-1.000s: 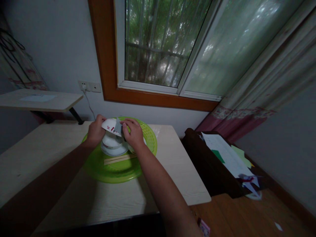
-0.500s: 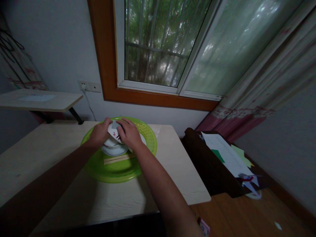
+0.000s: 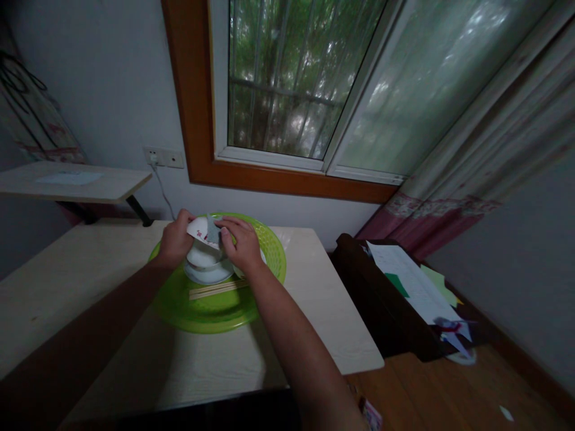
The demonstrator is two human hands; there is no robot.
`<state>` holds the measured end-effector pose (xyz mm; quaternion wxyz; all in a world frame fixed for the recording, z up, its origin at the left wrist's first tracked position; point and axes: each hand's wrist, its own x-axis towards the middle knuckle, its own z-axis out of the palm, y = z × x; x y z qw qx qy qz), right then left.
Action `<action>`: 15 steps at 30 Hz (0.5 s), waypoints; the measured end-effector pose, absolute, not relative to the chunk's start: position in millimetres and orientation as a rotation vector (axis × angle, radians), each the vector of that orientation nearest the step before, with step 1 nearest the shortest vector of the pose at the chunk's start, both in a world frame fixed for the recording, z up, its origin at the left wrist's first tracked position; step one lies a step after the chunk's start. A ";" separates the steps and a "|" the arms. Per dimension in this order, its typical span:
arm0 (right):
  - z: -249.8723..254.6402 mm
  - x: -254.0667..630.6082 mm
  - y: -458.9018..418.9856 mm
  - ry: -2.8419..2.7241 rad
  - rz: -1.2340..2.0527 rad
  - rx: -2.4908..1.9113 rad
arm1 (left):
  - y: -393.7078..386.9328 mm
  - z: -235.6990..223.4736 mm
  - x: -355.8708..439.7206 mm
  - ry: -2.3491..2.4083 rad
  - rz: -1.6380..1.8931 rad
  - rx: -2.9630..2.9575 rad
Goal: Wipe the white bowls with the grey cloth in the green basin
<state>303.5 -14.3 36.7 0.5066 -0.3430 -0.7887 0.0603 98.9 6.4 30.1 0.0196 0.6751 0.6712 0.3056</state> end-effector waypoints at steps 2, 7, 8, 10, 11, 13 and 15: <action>36.1 304.2 -14.2 -1.893 0.147 -0.825 | 8.1 28.9 97.4 2.074 0.952 2.084; 34.9 303.7 -13.0 -1.954 0.168 -0.819 | 4.1 33.3 100.8 1.983 0.893 2.158; 34.9 303.1 -12.6 -1.970 0.172 -0.819 | 2.6 34.6 102.3 1.967 0.867 2.181; 35.0 301.5 -11.5 -1.994 0.180 -0.832 | -0.6 36.8 105.6 1.951 0.812 2.227; 35.0 300.5 -10.9 -1.998 0.184 -0.845 | -2.1 37.6 107.1 1.943 0.792 2.255; 34.8 298.7 -9.2 -1.992 0.197 -0.876 | -4.7 38.3 109.5 1.919 0.773 2.316; 33.6 297.4 -6.8 -1.971 0.229 -0.896 | -6.8 38.3 110.8 1.895 0.787 2.357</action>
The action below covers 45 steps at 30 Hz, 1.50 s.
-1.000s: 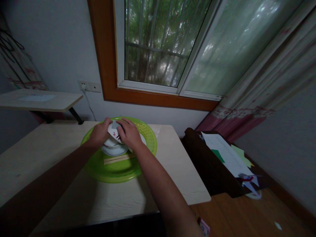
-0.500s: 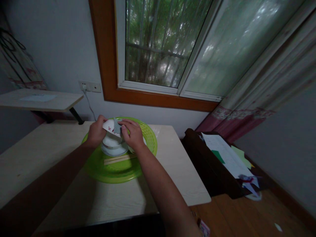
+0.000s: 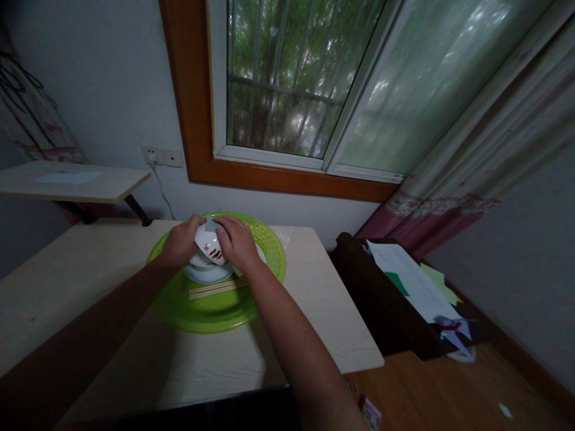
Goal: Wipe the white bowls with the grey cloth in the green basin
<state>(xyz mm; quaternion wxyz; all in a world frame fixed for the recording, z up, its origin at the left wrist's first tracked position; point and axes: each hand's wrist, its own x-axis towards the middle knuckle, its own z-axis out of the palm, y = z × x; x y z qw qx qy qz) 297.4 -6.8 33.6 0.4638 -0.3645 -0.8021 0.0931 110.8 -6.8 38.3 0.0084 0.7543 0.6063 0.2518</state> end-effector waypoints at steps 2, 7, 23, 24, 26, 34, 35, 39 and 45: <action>31.1 297.2 -3.7 -1.936 0.295 -0.906 | -8.5 38.1 110.9 1.853 0.833 2.375; 19.6 302.1 6.3 -1.796 0.473 -0.940 | -10.1 37.4 107.8 1.725 1.027 2.336; 14.4 306.5 8.7 -1.581 0.603 -0.930 | 1.2 28.4 91.8 1.658 1.588 2.032; 15.4 306.7 7.9 -1.582 0.603 -0.918 | 2.5 27.9 91.3 1.666 1.609 2.003; 17.0 307.1 6.3 -1.591 0.604 -0.891 | 5.9 26.6 89.7 1.701 1.635 1.947; 28.2 307.8 -7.1 -1.705 0.496 -0.801 | 13.4 23.6 83.8 1.831 1.584 1.896; 29.8 307.7 -9.1 -1.725 0.476 -0.785 | 12.9 23.9 83.9 1.838 1.574 1.905; 35.0 305.6 -14.9 -1.828 0.402 -0.700 | 11.5 24.7 85.0 1.855 1.509 1.937; 40.9 299.4 -18.3 -1.957 0.280 -0.690 | 9.4 25.6 88.8 1.840 1.362 2.035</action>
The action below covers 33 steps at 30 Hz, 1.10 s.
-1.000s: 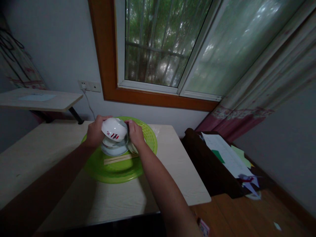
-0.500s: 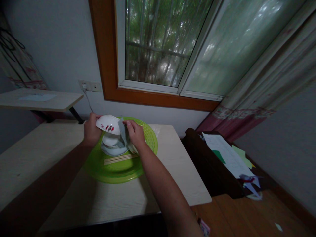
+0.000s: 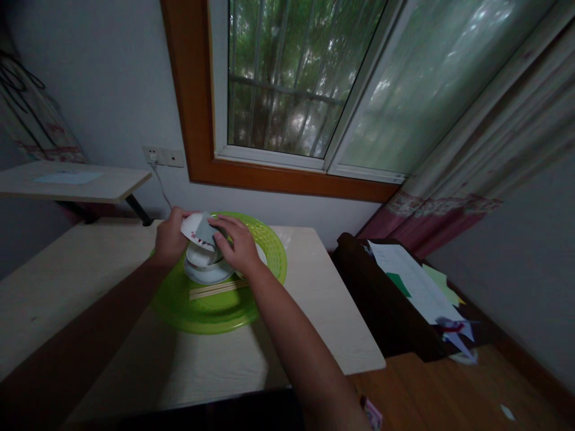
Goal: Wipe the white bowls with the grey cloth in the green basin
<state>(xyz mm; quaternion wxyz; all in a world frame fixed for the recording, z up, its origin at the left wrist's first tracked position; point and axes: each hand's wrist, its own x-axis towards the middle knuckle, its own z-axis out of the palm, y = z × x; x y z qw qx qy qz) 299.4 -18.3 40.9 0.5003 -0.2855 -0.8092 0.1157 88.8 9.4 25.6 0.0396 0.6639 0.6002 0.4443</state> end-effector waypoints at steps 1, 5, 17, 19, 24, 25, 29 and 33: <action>41.4 298.7 -18.4 -1.971 0.265 -0.706 | 8.5 26.2 89.8 1.825 1.336 2.066; 40.6 296.7 -16.8 -2.000 0.240 -0.780 | 3.6 29.6 94.3 1.783 1.195 2.206; 24.2 296.8 -0.1 -1.893 0.440 -0.904 | -1.6 28.6 99.0 1.593 1.286 2.303; 22.0 298.1 1.5 -1.853 0.495 -0.901 | -1.9 28.8 98.8 1.580 1.331 2.261; 20.6 299.7 3.1 -1.832 0.500 -0.890 | -0.8 27.6 96.5 1.555 1.422 2.202; 20.5 299.7 3.4 -1.827 0.498 -0.892 | -0.3 27.1 95.9 1.553 1.428 2.200; 18.5 299.7 5.6 -1.776 0.524 -0.910 | 0.7 26.1 94.4 1.547 1.460 2.197; 16.2 300.4 7.3 -1.722 0.567 -0.912 | -0.6 28.1 94.4 1.523 1.530 2.166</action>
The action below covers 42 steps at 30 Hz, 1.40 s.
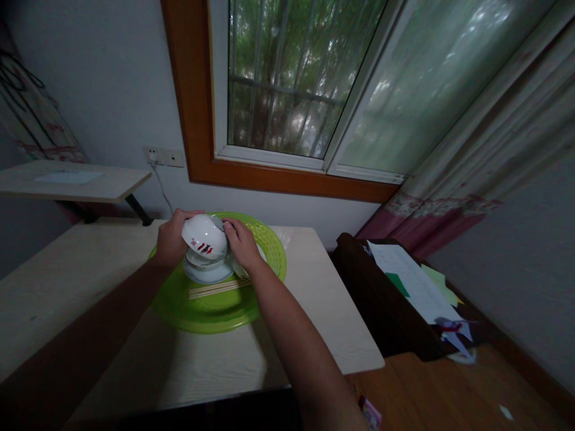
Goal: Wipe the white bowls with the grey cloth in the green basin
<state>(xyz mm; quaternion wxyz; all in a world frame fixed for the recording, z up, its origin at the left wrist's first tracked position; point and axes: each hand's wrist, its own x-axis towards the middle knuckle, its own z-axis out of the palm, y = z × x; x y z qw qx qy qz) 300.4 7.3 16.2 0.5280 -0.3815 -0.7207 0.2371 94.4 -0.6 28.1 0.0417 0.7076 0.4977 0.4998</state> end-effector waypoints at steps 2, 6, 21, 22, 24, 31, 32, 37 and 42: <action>15.8 300.9 7.5 -1.693 0.595 -0.916 | -1.6 29.6 94.6 1.520 1.548 2.142; 15.6 301.6 7.5 -1.649 0.650 -0.912 | -2.7 31.2 94.9 1.547 1.570 2.037; 20.0 302.0 4.4 -1.578 0.726 -0.842 | 3.3 29.2 88.9 1.624 1.683 1.870; 21.2 301.9 3.4 -1.582 0.722 -0.839 | 3.7 29.4 88.4 1.645 1.683 1.858; 23.1 301.9 1.6 -1.586 0.715 -0.836 | 4.5 30.0 87.2 1.678 1.678 1.840; 24.4 305.1 -2.0 -1.664 0.685 -0.780 | 6.7 29.3 83.2 1.745 1.671 1.826; 25.1 305.6 -3.0 -1.685 0.665 -0.780 | 6.7 29.2 83.0 1.754 1.666 1.827; 32.6 305.3 -11.3 -1.775 0.555 -0.752 | 6.5 30.1 83.6 1.767 1.618 1.851; 39.3 302.1 -17.5 -1.881 0.480 -0.743 | 7.8 29.7 84.2 1.818 1.571 1.885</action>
